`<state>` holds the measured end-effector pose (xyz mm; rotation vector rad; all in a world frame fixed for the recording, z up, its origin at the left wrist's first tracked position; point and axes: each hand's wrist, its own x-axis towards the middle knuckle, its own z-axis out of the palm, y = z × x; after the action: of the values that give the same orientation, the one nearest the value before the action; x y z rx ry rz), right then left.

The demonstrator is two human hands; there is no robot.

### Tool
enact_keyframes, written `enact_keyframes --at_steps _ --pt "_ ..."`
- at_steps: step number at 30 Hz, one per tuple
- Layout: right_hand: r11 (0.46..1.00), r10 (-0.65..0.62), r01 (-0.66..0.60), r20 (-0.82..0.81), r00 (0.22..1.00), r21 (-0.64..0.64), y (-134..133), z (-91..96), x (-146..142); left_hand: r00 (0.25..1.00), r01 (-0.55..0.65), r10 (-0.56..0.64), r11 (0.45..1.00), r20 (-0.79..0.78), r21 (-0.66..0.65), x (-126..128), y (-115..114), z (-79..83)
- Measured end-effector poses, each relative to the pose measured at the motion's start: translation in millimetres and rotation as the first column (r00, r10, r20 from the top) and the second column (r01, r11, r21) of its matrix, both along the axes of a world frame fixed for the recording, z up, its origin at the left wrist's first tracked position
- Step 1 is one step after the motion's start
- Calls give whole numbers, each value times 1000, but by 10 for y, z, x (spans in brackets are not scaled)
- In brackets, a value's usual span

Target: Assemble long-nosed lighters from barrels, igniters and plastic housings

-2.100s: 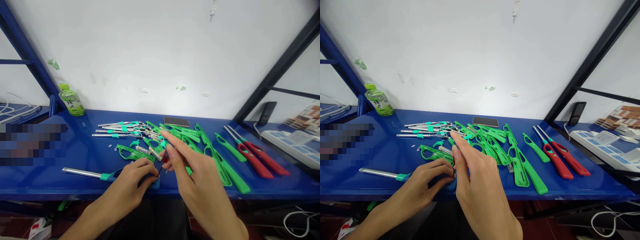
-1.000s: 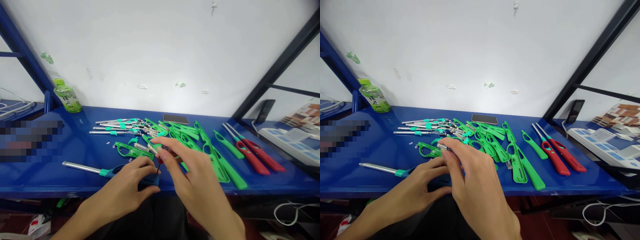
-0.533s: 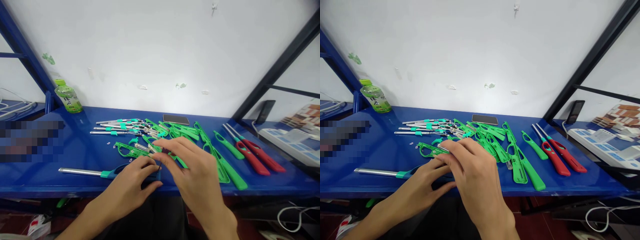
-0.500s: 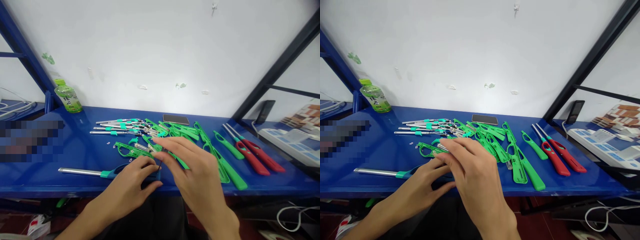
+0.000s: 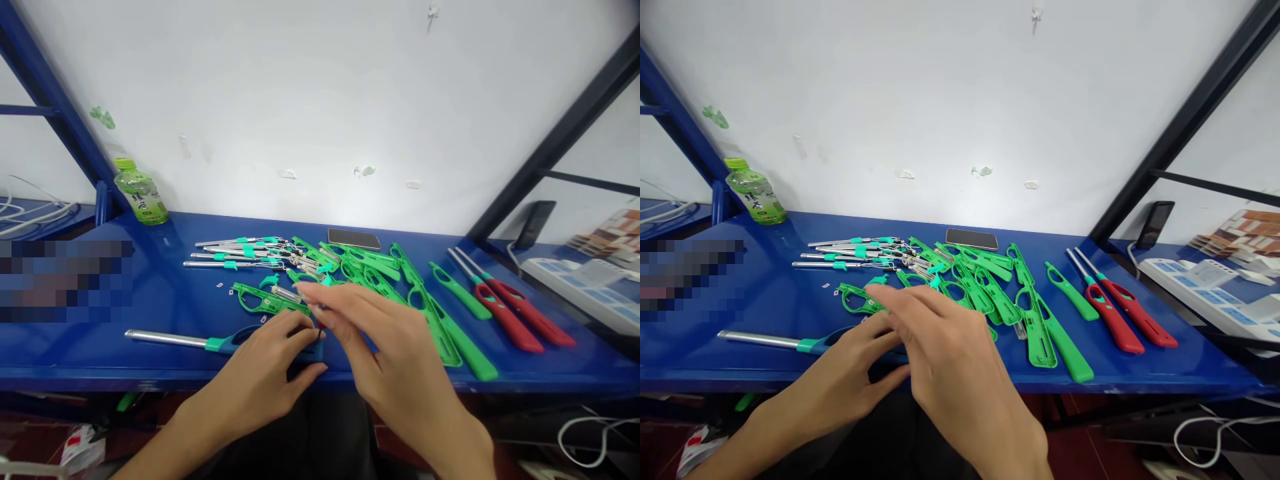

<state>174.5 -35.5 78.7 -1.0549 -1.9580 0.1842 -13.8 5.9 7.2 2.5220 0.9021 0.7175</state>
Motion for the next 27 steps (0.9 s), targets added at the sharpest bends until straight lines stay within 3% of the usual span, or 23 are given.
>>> enact_keyframes --at_steps 5,11,17,23,27 --pt "982 -171 160 110 979 105 35 -33 -44 1000 -2 2 1000 15 20 4 -15 7" --pt "1000 -22 21 87 996 9 37 -40 -22 1000 0 0 1000 -16 -2 -1 -4 2" --pt "988 -138 134 48 989 75 76 -66 -63 1000 3 -4 1000 -15 -9 -2 3 18" --pt "999 -12 8 138 990 32 9 -45 -20 999 4 -4 1000 -37 -14 -5 4 16" --pt "975 -202 176 204 958 136 16 -49 -26 999 15 -15 1000 -31 6 -12 -3 8"
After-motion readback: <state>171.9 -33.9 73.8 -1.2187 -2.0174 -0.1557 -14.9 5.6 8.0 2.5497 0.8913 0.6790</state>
